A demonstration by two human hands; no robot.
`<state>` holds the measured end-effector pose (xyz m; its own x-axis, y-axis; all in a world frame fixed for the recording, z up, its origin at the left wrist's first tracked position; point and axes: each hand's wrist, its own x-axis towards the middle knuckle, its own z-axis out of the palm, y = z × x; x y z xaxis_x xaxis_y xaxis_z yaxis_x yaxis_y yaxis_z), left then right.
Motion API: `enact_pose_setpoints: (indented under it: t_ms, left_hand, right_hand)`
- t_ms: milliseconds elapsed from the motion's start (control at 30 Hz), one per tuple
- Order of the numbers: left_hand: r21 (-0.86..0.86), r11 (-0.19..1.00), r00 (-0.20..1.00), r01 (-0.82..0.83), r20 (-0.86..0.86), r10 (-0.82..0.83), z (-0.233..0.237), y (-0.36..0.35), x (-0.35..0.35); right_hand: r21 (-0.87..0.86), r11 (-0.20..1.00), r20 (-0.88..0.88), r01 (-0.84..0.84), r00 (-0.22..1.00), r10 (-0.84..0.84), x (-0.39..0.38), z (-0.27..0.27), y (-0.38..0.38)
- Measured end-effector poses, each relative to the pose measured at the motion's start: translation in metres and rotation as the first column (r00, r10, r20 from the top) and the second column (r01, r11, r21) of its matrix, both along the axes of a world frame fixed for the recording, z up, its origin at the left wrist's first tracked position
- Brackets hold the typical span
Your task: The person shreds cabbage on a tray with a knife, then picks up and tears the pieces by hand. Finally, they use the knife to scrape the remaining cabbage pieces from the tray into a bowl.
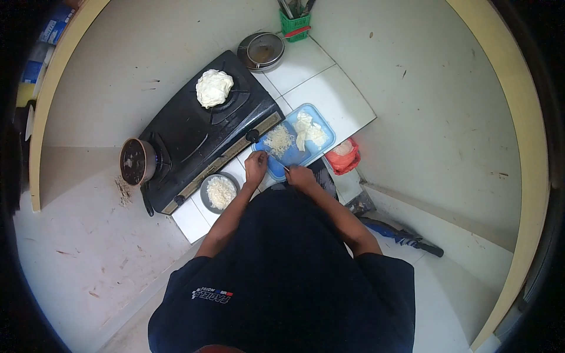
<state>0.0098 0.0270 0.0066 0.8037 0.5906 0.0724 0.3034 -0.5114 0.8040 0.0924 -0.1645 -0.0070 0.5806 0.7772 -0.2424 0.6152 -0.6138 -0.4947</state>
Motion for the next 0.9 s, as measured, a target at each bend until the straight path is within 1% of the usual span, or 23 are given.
enact_pose_setpoints:
  t_ms: [67,100,200,233,300,367,467,600,667,733,833,900]
  left_hand:
    - [-0.020,1.000,1.000,-0.012,-0.005,0.012,0.000,-0.002,0.001]
    - [-0.038,0.999,0.999,-0.032,-0.010,0.031,-0.001,-0.002,0.001]
    - [-0.056,0.998,1.000,-0.016,0.005,0.016,-0.004,-0.002,-0.001]
    - [-0.056,0.998,1.000,-0.015,0.006,0.015,-0.003,-0.001,-0.001]
    - [0.005,0.999,0.998,0.050,-0.044,-0.050,-0.003,0.001,-0.001]
    - [-0.003,0.999,0.998,0.051,-0.030,-0.051,-0.004,0.000,-0.001]
    - [-0.003,0.998,0.998,0.057,-0.013,-0.057,-0.001,-0.001,0.000]
    - [0.024,0.998,0.998,0.058,-0.007,-0.058,-0.002,-0.001,0.002]
    - [0.007,0.998,0.998,0.061,0.010,-0.062,0.000,-0.002,0.001]
    - [-0.009,0.998,0.997,0.066,0.027,-0.066,-0.001,-0.002,0.002]
    - [0.017,0.997,0.997,0.078,0.003,-0.078,0.001,-0.001,0.001]
    - [-0.040,0.997,0.997,0.067,-0.025,-0.068,0.001,-0.002,0.002]
  right_hand:
    - [-0.008,1.000,0.014,0.001,1.000,-0.001,0.000,-0.010,0.006]
    - [-0.008,1.000,0.016,0.002,1.000,-0.002,0.001,-0.008,0.006]
    - [-0.003,1.000,0.010,-0.011,1.000,0.012,0.002,0.004,0.005]
    - [-0.012,1.000,0.008,0.002,1.000,-0.002,0.002,0.011,0.001]
    - [-0.023,1.000,0.005,0.014,1.000,-0.013,0.004,0.018,-0.003]
    - [-0.067,0.997,-0.083,0.033,0.996,-0.039,0.006,0.017,-0.005]
    - [-0.097,0.995,-0.119,-0.004,0.993,-0.007,0.007,0.022,-0.004]
    - [-0.063,0.998,-0.121,-0.008,0.993,0.000,0.006,0.023,-0.007]
    - [-0.001,1.000,-0.083,0.005,0.997,-0.005,0.004,0.015,-0.009]
    - [-0.004,1.000,-0.081,-0.003,0.997,0.003,0.005,0.015,-0.009]
    - [-0.024,1.000,-0.087,-0.017,0.996,0.015,0.005,0.016,-0.005]
    - [-0.041,0.999,-0.092,-0.019,0.996,0.015,0.006,0.012,-0.001]
